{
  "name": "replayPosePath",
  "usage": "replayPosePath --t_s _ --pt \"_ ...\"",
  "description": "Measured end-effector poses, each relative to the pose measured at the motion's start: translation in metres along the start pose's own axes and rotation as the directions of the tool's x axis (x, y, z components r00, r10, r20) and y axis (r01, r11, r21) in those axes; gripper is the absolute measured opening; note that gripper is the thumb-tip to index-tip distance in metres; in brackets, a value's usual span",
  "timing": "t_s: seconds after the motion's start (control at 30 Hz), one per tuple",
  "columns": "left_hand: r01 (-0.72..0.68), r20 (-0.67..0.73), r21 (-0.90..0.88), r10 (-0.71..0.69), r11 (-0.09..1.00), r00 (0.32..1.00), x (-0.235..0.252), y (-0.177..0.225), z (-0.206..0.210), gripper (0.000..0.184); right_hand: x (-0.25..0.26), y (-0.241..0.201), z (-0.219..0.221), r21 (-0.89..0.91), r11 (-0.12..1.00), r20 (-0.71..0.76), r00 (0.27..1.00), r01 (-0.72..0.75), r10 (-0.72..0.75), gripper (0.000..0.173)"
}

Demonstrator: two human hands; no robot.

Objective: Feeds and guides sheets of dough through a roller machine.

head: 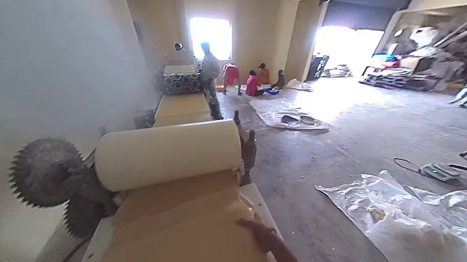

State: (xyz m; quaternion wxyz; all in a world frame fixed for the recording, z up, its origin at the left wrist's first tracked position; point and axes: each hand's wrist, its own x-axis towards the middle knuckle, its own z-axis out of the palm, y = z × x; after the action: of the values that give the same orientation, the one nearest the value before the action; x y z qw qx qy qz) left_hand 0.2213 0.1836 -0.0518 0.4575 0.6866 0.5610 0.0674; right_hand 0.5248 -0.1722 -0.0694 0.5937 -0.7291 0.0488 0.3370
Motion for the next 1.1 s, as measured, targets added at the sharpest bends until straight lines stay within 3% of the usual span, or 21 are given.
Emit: replayPosePath --t_s 0.13,0.27,0.37,0.53,0.6,0.73,0.83,0.93,1.03,1.1 --pt "-0.076 -0.046 -0.107 0.071 0.991 0.996 -0.043 0.000 0.000 0.073 -0.013 0.007 0.009 0.049 0.998 0.011 0.999 -0.031 0.030 0.083" --pt "-0.144 -0.069 -0.206 0.132 0.968 0.989 -0.089 -0.017 -0.002 0.073 -0.038 0.017 0.015 0.147 0.989 0.028 1.000 -0.017 0.013 0.065" --pt "-0.161 -0.035 -0.279 0.157 0.947 0.987 -0.104 -0.040 -0.013 0.067 -0.076 0.027 0.025 0.199 0.980 -0.035 0.999 0.018 -0.012 0.069" --pt "-0.151 0.140 -0.198 0.181 0.969 0.974 -0.044 -0.051 -0.032 0.064 -0.170 0.040 0.064 0.208 0.959 -0.194 0.970 0.190 -0.150 0.085" --pt "-0.177 0.182 -0.169 0.207 0.970 0.961 -0.014 -0.051 -0.028 0.060 -0.193 0.053 0.075 0.215 0.948 -0.235 0.954 0.236 -0.184 0.081" --pt "-0.242 0.221 -0.133 0.267 0.961 0.938 0.016 -0.040 -0.023 0.056 -0.213 0.060 0.083 0.290 0.941 -0.331 0.941 0.174 -0.072 0.072" --pt "-0.291 0.229 -0.110 0.309 0.950 0.923 0.032 -0.030 -0.020 0.054 -0.204 0.053 0.078 0.310 0.940 -0.406 0.914 0.142 -0.004 0.073" --pt "-0.309 0.247 -0.084 0.321 0.947 0.914 0.049 -0.020 -0.013 0.054 -0.165 0.047 0.050 0.207 0.965 -0.442 0.895 0.162 -0.056 0.083" --pt "-0.310 0.258 -0.065 0.317 0.948 0.913 0.065 -0.010 -0.007 0.053 -0.104 0.049 0.017 0.006 0.990 -0.386 0.914 0.141 -0.128 0.076" --pt "-0.307 0.229 -0.052 0.310 0.950 0.923 0.069 -0.007 -0.002 0.053 -0.075 0.048 0.003 -0.055 0.997 -0.321 0.944 0.059 -0.074 0.068"
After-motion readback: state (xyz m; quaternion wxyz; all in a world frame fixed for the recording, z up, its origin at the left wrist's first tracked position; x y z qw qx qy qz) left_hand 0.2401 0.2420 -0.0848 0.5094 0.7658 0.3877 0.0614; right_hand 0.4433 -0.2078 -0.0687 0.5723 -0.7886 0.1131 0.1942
